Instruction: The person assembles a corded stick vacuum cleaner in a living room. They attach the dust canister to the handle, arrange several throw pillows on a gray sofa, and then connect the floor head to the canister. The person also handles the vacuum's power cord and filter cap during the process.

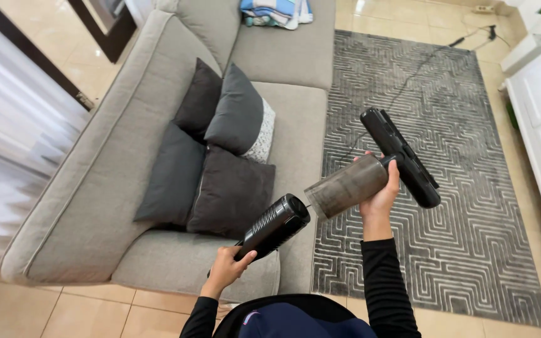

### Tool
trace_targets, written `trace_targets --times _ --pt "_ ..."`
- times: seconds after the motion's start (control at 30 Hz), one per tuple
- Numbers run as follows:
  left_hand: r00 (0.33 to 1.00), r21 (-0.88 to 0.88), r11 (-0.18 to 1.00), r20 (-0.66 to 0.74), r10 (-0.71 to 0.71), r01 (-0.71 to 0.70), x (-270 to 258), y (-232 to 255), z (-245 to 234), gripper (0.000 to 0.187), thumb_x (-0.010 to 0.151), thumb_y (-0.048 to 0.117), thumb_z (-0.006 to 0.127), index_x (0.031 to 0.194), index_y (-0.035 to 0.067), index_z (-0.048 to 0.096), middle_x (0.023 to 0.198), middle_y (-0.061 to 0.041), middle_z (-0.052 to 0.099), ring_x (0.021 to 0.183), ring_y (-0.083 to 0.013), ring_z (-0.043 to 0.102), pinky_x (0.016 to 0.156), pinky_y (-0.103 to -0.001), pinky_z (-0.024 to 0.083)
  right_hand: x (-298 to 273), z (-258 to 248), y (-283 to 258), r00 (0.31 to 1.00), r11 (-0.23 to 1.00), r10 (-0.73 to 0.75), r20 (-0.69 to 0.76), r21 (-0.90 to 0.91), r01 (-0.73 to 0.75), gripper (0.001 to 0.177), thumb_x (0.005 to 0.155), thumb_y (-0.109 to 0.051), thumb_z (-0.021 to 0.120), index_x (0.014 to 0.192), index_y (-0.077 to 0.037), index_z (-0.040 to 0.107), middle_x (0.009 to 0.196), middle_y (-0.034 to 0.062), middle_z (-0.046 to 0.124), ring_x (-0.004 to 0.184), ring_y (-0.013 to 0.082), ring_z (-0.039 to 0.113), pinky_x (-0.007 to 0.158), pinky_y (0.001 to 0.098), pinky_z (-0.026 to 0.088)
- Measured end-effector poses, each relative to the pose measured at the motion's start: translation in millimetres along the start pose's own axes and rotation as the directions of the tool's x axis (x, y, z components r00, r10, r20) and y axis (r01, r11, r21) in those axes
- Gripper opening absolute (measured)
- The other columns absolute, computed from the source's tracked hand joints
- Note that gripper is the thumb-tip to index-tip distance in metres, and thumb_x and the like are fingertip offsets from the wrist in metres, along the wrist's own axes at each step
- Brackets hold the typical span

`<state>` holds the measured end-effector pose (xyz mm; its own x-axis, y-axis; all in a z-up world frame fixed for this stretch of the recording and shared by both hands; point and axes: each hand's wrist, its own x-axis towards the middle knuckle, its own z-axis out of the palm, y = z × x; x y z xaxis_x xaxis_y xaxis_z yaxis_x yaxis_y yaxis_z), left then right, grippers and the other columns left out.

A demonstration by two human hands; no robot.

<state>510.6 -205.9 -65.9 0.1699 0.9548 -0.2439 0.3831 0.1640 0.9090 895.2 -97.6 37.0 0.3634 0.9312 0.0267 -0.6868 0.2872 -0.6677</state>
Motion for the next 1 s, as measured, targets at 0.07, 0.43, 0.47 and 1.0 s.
trace_targets --times 0.07,0.43,0.47,1.0 --pt "0.999 0.019 1.0 0.032 0.012 -0.013 4.3 2.1 2.6 0.047 0.086 0.04 0.078 0.072 -0.004 0.072 0.05 -0.005 0.063 0.04 -0.0108 0.058 0.04 -0.03 0.046 -8.7 10.3 -9.8 0.999 0.999 -0.039 -0.015 -0.029 0.039 0.063 0.105 -0.051 0.055 0.141 0.001 0.051 0.126 0.0203 0.067 0.114 0.0353 0.067 0.1 0.048 0.055" --pt "0.993 0.057 0.996 0.103 0.06 -0.066 16.3 12.9 0.5 0.048 0.086 0.041 0.078 0.07 -0.004 0.072 0.05 -0.006 0.062 0.039 -0.0109 0.058 0.039 -0.03 0.046 -14.0 24.3 -8.8 0.998 0.995 -0.065 -0.017 -0.081 0.063 0.056 0.101 -0.04 0.054 0.139 0.0 0.051 0.131 0.0164 0.065 0.116 0.036 0.066 0.097 0.0488 0.057" --pt "0.992 0.063 0.996 0.109 0.061 -0.068 16.0 12.1 0.6 0.048 0.086 0.041 0.078 0.07 -0.004 0.072 0.05 -0.005 0.062 0.039 -0.0109 0.058 0.039 -0.03 0.047 -13.1 25.3 -7.0 0.998 0.995 -0.067 0.014 -0.068 0.067 0.056 0.101 -0.04 0.052 0.14 0.0 0.05 0.132 0.0165 0.064 0.117 0.036 0.066 0.097 0.0491 0.057" --pt "0.996 0.022 1.0 0.085 -0.013 0.011 3.3 18.7 -2.0 0.049 0.086 0.043 0.077 0.07 -0.003 0.072 0.051 -0.004 0.063 0.04 -0.0102 0.059 0.039 -0.029 0.049 -4.1 46.6 7.5 0.975 0.991 -0.012 0.222 -0.128 0.041 0.061 0.1 -0.042 0.05 0.138 0.007 0.05 0.134 0.0199 0.061 0.122 0.037 0.064 0.096 0.0506 0.058"
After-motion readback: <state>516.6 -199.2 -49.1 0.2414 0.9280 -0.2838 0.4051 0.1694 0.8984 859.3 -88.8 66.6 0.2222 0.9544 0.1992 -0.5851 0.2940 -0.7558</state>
